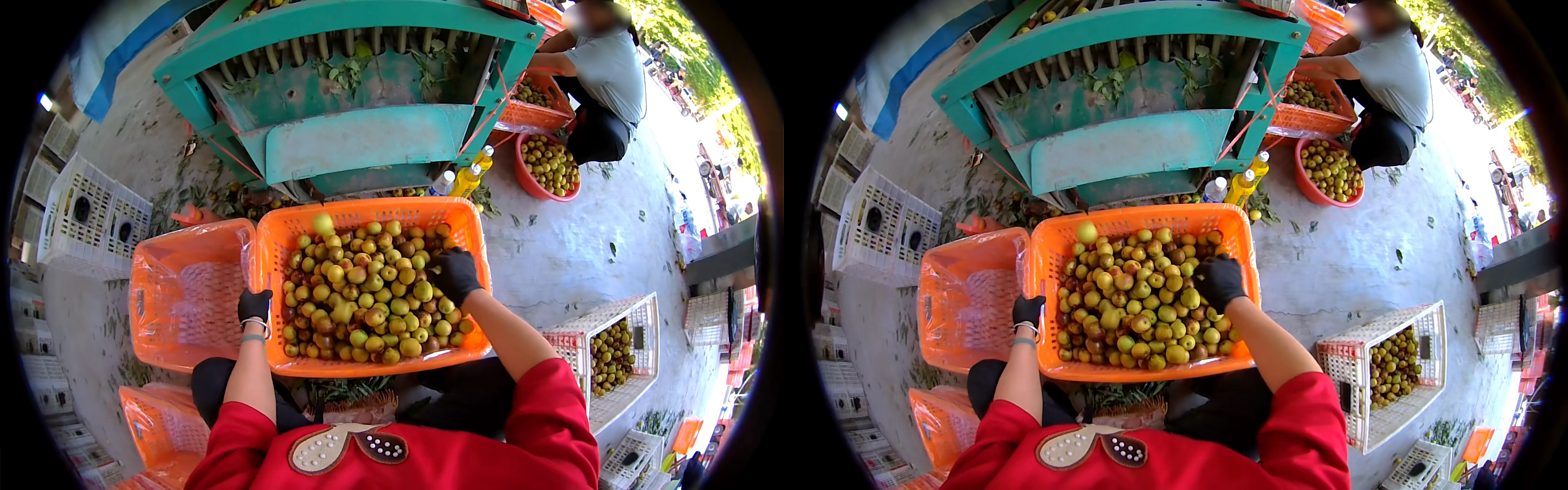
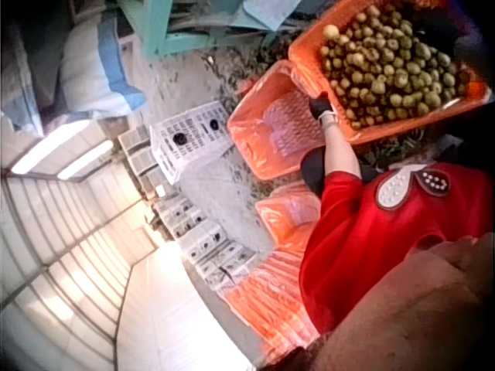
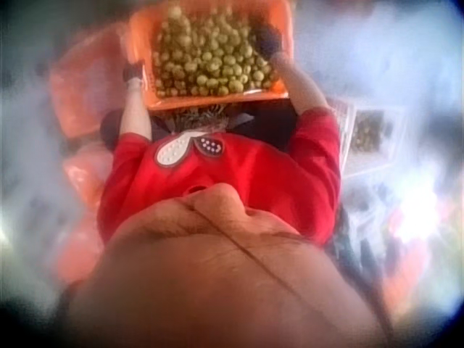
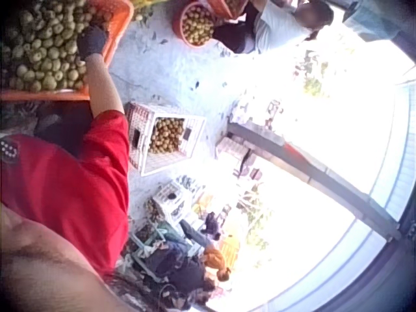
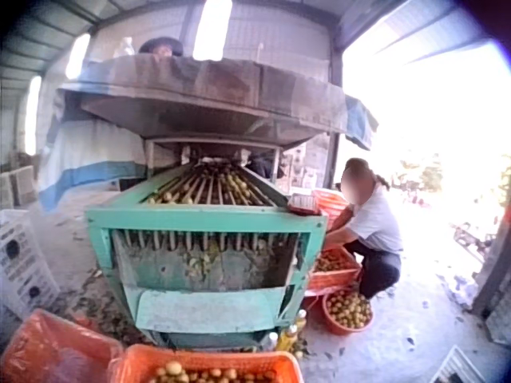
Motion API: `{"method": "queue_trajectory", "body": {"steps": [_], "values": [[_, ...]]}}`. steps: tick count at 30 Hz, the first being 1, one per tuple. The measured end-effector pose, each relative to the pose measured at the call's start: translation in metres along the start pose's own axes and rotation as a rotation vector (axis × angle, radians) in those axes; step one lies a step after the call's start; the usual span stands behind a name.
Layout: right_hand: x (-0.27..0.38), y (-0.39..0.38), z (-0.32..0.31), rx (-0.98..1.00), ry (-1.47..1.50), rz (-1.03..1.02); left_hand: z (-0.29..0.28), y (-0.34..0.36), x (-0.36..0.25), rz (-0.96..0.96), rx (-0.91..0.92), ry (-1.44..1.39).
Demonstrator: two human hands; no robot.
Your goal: The person sits and sorts green olives by hand, picking them from an orange basket and placing them into a blue bowl. The person repeatedly transfers olives between containers while seated near a conveyor and other workers.
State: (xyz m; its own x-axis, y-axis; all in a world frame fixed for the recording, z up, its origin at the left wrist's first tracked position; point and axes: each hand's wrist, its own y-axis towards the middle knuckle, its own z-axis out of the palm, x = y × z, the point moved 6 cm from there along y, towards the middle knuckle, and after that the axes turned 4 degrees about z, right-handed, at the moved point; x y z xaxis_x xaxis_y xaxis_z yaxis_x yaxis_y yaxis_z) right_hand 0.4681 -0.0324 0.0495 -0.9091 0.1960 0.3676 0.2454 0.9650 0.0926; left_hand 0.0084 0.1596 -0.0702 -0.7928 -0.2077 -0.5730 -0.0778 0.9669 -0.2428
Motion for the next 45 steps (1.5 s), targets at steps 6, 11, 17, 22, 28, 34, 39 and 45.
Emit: {"method": "queue_trajectory", "body": {"steps": [6,11,17,22,28,34,39,45], "values": [[-0.003,0.004,0.066,0.462,-0.011,0.217,-0.02,-0.05,-0.07,-0.203,0.006,0.179],[-0.044,-0.003,0.049,0.541,-0.074,0.363,0.012,-0.07,-0.085,-0.049,-0.005,0.155],[-0.201,-0.1,-0.072,-0.456,-0.102,0.624,0.077,-0.09,-0.1,0.178,0.107,0.099],[-0.277,-0.231,-0.07,-0.768,-0.041,0.906,0.127,-0.128,-0.16,0.277,0.301,-0.005],[-0.338,-0.21,-0.13,-0.722,-0.158,0.788,0.199,-0.153,-0.197,0.355,0.454,-0.431],[-0.442,-0.184,-0.154,-0.678,-0.305,1.031,0.221,-0.201,-0.288,0.265,0.55,-0.391],[-0.486,-0.19,-0.187,-0.729,-0.485,1.222,0.283,-0.208,-0.324,0.485,0.571,-0.243],[-0.379,-0.285,-0.258,-0.99,-0.688,0.881,0.27,-0.25,-0.365,0.581,0.361,-0.519]]}}
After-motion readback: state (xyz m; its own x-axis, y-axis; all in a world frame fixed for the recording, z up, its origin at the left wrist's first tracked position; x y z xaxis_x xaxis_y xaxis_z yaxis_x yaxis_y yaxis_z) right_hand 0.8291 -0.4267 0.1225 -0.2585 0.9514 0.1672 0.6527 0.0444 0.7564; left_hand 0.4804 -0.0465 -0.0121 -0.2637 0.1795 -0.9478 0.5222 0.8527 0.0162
